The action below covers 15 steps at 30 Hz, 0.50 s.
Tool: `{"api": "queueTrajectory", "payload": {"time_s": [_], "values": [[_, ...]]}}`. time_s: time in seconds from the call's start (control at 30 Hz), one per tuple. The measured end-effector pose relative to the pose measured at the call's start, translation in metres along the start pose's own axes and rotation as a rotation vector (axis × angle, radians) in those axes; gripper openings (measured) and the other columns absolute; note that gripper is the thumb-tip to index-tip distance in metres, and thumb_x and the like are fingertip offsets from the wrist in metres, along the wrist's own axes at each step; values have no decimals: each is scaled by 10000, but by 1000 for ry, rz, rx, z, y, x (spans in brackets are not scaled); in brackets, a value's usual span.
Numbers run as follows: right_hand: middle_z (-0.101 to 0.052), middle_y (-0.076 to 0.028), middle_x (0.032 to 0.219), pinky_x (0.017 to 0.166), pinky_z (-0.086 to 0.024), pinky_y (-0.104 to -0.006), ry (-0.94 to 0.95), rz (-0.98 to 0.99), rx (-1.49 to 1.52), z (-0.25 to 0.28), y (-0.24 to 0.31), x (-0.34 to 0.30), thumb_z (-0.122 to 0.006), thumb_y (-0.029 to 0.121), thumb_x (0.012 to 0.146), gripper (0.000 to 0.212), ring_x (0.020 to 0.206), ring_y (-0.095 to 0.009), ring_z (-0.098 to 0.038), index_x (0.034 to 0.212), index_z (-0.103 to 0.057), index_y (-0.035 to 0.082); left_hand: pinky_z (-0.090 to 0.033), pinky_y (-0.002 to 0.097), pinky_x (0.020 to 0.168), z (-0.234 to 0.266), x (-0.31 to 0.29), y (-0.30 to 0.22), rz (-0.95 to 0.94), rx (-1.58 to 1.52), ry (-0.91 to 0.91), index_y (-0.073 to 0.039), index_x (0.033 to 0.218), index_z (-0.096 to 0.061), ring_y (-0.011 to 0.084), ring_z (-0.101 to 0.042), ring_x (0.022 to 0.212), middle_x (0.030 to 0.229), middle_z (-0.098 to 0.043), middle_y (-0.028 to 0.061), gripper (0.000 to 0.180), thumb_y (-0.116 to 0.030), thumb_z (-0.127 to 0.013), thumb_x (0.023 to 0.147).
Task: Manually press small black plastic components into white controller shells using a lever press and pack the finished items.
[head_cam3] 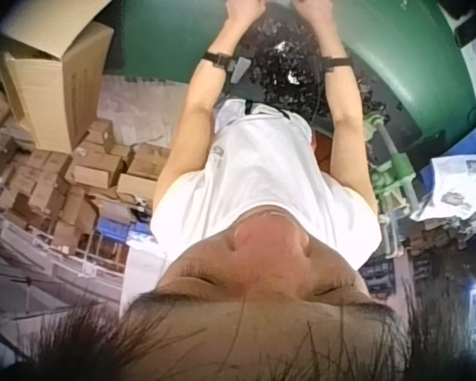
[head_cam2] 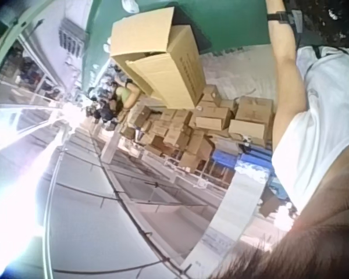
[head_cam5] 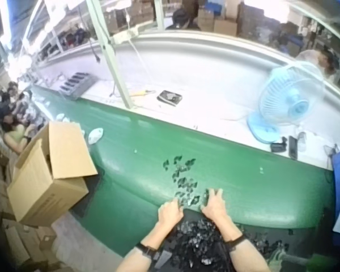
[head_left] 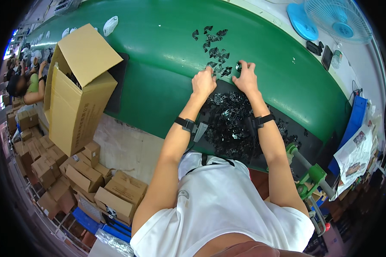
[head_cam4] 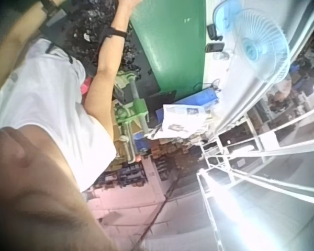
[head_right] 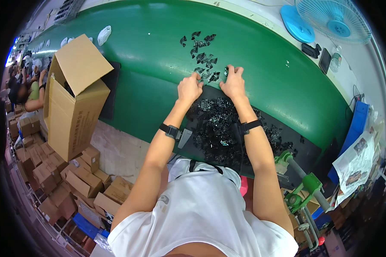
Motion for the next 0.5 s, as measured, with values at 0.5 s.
{"api": "queueTrajectory", "payload": {"time_s": [0.5], "values": [[-485, -161, 1184, 876, -479, -467, -269, 184, 227, -1, 40, 45, -717, 210, 762, 564, 1040, -377, -544, 1266, -485, 106, -498, 415, 797, 35, 51, 27, -8, -318, -153, -61, 1138, -582, 326, -617, 975, 1069, -624, 147, 450, -230, -750, 757]]}}
Point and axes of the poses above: each hand's wrist, its own x-axis towards the middle knuckle, its own z-axis out of the back of the hand, y = z × x, the point moved 8 cm from there along x, towards the middle knuckle
